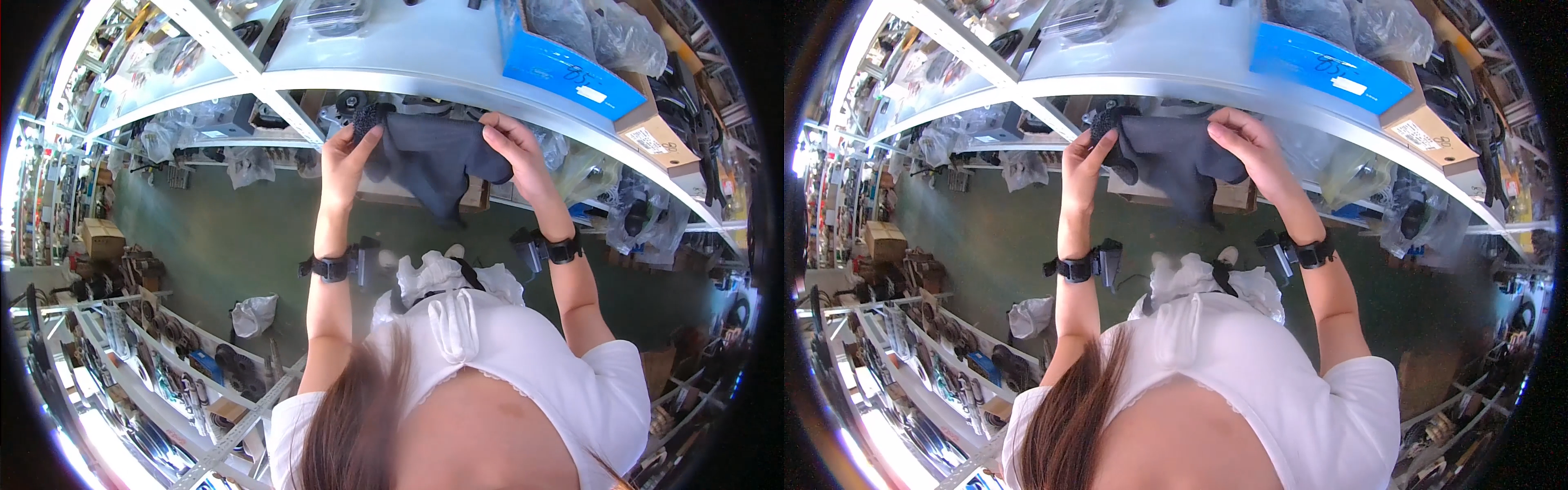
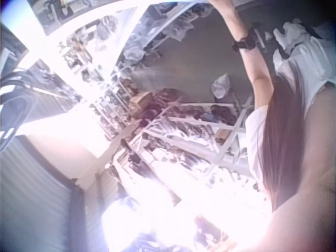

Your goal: The person wipes a series of black mechanical components one at a time using a dark cloth while standing at a storage shelf.

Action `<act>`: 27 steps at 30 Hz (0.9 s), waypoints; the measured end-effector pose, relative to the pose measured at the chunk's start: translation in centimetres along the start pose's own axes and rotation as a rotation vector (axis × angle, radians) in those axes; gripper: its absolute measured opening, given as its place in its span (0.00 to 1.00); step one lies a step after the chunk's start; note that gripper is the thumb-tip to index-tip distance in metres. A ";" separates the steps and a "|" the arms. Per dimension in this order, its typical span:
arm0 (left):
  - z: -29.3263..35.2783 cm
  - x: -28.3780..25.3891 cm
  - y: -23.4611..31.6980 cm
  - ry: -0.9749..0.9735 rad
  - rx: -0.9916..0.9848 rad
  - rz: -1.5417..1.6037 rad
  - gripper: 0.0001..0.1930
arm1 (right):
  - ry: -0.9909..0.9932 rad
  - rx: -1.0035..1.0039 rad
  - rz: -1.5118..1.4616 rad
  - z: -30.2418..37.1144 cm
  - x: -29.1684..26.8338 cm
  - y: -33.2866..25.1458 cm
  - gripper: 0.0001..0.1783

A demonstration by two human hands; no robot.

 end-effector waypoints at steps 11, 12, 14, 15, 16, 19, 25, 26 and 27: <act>1.7 -5.3 -0.3 0.222 0.163 -0.446 0.15 | -0.064 -0.128 0.252 -1.9 1.9 -4.9 0.13; 2.4 -5.4 1.0 0.294 0.221 -0.609 0.16 | -0.063 -0.128 0.258 -1.9 1.8 -5.1 0.13; 3.7 -5.0 1.7 0.373 0.310 -0.726 0.16 | -0.141 -0.132 0.354 -1.8 2.6 -5.2 0.08; 4.1 -3.9 1.4 0.314 0.266 -0.719 0.15 | -0.139 -0.130 0.360 -1.8 2.5 -5.1 0.08; 4.5 -2.7 0.1 0.211 0.163 -0.683 0.14 | -0.151 -0.122 0.374 -1.8 2.8 -4.9 0.08; 6.5 1.8 -3.2 -0.127 -0.186 -0.616 0.15 | -0.161 -0.117 0.395 -1.7 3.1 -4.8 0.07; 6.6 5.1 -11.5 -0.234 -0.472 0.259 0.37 | -0.072 -0.129 0.256 -0.3 4.8 -5.2 0.09; 6.0 5.1 -12.6 -0.235 -0.517 0.347 0.40 | -0.171 -0.141 0.227 0.3 6.2 -5.2 0.08; 5.8 4.9 -12.6 -0.236 -0.516 0.346 0.40 | -0.274 -0.156 0.194 0.8 7.5 -5.1 0.07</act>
Point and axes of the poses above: each hand's wrist, its own z-axis away from the middle knuckle, its own x-axis out of the palm, y = z × x, the point moved 10 cm from there along -z, towards the middle knuckle
